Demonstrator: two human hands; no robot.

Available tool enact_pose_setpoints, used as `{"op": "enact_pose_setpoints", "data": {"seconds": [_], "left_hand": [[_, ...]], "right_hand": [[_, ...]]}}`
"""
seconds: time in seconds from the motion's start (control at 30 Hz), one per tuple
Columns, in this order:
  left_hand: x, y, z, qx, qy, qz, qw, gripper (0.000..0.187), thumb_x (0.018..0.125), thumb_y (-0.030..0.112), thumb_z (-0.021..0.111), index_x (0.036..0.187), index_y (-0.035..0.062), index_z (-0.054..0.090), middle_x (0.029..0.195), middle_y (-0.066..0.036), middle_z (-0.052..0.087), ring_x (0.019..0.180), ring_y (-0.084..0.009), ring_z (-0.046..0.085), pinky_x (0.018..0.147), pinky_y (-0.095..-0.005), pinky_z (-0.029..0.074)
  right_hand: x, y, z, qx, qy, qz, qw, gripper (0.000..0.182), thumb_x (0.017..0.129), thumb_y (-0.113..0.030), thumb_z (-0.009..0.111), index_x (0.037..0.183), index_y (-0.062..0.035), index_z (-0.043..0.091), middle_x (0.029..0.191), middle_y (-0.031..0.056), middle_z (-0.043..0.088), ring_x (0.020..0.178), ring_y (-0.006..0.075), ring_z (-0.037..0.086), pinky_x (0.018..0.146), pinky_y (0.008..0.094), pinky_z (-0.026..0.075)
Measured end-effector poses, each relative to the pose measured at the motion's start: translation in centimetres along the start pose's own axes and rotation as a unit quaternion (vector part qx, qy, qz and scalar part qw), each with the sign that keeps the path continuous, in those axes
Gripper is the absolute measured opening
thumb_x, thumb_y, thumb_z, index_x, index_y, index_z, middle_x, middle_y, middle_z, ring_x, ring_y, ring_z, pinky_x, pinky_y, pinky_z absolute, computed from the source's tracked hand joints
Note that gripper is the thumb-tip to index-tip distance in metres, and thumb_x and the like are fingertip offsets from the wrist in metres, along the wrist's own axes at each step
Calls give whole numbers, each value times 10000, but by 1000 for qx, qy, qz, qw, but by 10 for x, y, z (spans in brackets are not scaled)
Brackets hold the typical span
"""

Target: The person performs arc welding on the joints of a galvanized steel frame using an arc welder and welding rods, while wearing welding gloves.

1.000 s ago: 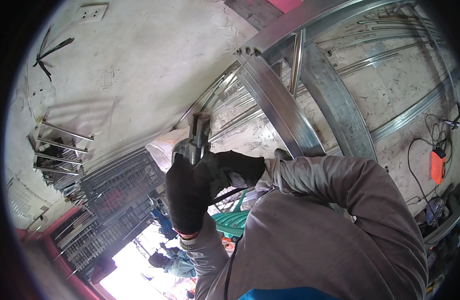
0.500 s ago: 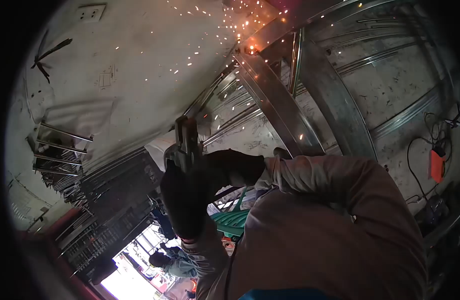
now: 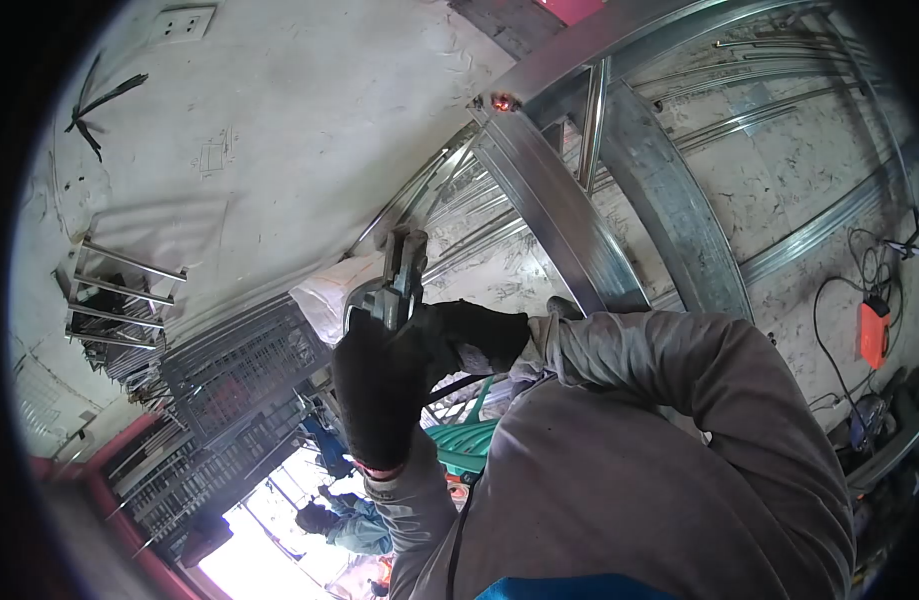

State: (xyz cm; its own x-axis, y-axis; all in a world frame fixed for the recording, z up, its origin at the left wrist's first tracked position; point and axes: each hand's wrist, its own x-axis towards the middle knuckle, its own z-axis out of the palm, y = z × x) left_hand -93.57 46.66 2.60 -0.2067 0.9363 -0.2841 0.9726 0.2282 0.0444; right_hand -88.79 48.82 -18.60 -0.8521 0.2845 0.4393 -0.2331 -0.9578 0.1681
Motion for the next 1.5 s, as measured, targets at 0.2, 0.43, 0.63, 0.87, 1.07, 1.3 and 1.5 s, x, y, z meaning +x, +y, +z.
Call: {"op": "enact_pose_setpoints", "data": {"seconds": [0.2,0.43,0.63,0.87,1.07,1.3,1.5], "left_hand": [[16,17,-2,-68,185,92,976,168,908,174,705,818,56,625,715,-162,528,634,-393,574,529,-464,400],[16,19,-2,-102,168,62,979,199,896,183,720,781,55,620,733,-171,536,643,-401,574,535,-465,410],[11,8,8,-173,111,-14,978,203,933,122,668,1055,-36,630,776,-52,617,705,-58,554,569,-268,417],[14,15,1,-192,98,-52,975,248,954,181,659,1099,-20,679,788,-59,666,651,-84,578,576,-286,454],[0,1,1,-70,133,38,988,253,990,71,612,1209,-56,620,921,-107,661,828,-176,629,728,-333,513],[7,1,4,-19,103,63,993,224,979,59,608,1152,-84,597,958,-149,657,854,-232,632,745,-364,508],[12,10,0,3,100,31,995,201,894,24,603,1057,-92,614,831,-202,652,772,-317,646,684,-422,492]], "right_hand": [[0,-5,7,8,23,29,999,365,1047,-238,564,1282,40,602,1207,158,692,1095,275,706,990,423,567],[-2,-8,15,19,22,29,999,348,1048,-222,553,1274,37,606,1197,154,695,1095,268,704,991,428,565],[-25,16,-30,-121,1,-77,990,523,952,-144,705,1426,-20,522,1339,146,620,1238,254,624,1127,420,484],[-11,-20,25,-268,-13,-62,961,469,978,-160,678,1404,-15,547,1322,123,636,1235,229,628,1070,396,505],[-13,-12,21,-9,12,-21,1000,391,1071,-233,549,1365,24,571,1265,131,674,1145,240,686,1000,413,554],[-1,-5,7,35,64,30,997,418,1059,-273,575,1344,34,580,1251,172,687,1122,292,707,995,439,574],[-8,-20,35,7,88,34,996,451,1043,-277,598,1365,37,570,1269,168,690,1116,294,713,1001,450,576]]}}
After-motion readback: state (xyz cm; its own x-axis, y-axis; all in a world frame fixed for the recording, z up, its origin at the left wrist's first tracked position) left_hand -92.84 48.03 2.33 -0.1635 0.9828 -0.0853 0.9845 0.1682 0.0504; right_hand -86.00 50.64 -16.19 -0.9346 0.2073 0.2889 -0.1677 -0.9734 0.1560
